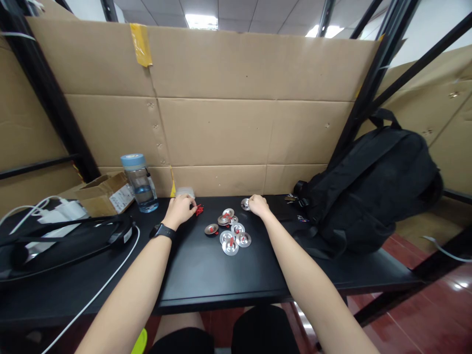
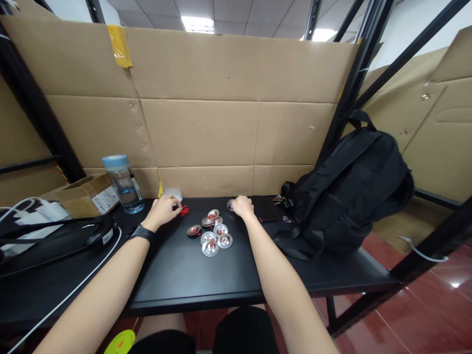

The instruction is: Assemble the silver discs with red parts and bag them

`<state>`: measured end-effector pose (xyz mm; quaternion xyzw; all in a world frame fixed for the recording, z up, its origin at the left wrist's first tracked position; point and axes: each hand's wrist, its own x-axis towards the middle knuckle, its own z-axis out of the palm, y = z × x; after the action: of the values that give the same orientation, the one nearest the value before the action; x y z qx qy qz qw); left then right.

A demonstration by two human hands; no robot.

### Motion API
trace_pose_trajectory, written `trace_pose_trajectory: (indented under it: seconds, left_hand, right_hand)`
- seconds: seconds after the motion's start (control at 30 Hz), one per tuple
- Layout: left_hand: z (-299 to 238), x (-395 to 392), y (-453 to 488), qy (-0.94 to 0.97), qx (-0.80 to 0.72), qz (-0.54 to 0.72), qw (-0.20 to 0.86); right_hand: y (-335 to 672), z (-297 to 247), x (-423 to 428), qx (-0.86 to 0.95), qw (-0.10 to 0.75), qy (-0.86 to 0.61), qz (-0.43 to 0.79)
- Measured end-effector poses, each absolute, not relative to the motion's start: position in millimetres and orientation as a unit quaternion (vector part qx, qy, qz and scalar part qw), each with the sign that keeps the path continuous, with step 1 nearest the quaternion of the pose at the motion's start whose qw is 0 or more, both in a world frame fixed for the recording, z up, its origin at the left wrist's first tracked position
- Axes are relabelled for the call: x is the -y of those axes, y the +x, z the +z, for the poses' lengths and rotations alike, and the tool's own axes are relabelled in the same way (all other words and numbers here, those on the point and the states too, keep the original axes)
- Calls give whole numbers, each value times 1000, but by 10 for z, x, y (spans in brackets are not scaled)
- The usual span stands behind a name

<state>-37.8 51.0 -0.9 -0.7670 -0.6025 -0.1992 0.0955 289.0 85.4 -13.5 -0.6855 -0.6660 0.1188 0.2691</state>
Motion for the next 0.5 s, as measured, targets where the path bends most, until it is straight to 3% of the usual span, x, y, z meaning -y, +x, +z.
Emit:
trace_pose_trajectory:
  seconds: [0.5]
  left_hand:
    - [-20,-504,-352,-771,603,-190,77]
  right_hand:
    - [2971,-269,-863,621,228,-746,77]
